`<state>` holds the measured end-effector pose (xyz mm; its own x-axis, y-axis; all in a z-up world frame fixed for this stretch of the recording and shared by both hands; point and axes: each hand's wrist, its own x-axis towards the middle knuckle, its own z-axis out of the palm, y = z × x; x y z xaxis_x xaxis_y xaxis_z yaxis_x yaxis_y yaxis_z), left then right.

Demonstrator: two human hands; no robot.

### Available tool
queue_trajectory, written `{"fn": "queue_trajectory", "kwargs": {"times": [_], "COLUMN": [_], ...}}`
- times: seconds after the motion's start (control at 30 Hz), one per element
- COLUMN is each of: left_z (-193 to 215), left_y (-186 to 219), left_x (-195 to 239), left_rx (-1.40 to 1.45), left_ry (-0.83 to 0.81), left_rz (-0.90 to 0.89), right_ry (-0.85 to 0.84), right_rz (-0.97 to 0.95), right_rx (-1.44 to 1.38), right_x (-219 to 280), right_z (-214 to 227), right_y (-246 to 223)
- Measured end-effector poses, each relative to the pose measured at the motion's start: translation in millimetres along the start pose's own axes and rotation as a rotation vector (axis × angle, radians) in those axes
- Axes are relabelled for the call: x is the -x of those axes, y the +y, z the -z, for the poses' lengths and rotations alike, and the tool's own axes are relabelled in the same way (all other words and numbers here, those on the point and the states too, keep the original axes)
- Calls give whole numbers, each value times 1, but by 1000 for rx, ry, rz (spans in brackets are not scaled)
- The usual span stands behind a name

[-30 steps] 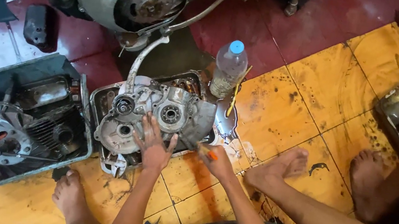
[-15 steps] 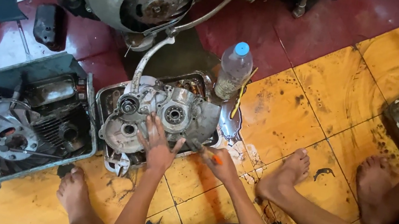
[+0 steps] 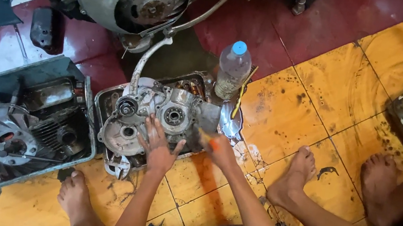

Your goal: Cleaning grease and dirt from motorcycle engine components using a brush and liquid cleaner.

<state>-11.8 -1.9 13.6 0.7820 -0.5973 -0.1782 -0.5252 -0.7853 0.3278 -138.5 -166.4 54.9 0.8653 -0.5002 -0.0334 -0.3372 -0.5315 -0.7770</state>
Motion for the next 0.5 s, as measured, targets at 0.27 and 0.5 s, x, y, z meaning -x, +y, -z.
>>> {"fn": "queue_trajectory", "kwargs": {"times": [0.27,0.5], "left_z": [-1,8], "left_y": [0,3], "left_x": [-2,1], "left_rx": [18,44], "left_ry": [-46,-61], "left_rz": [-3,10], "right_ry": [311,468], "right_rz": [-20,-53], "right_rx": [-339,-567], "right_x": [-19,-23], "right_z": [-16,5], "right_y": [42,20]}}
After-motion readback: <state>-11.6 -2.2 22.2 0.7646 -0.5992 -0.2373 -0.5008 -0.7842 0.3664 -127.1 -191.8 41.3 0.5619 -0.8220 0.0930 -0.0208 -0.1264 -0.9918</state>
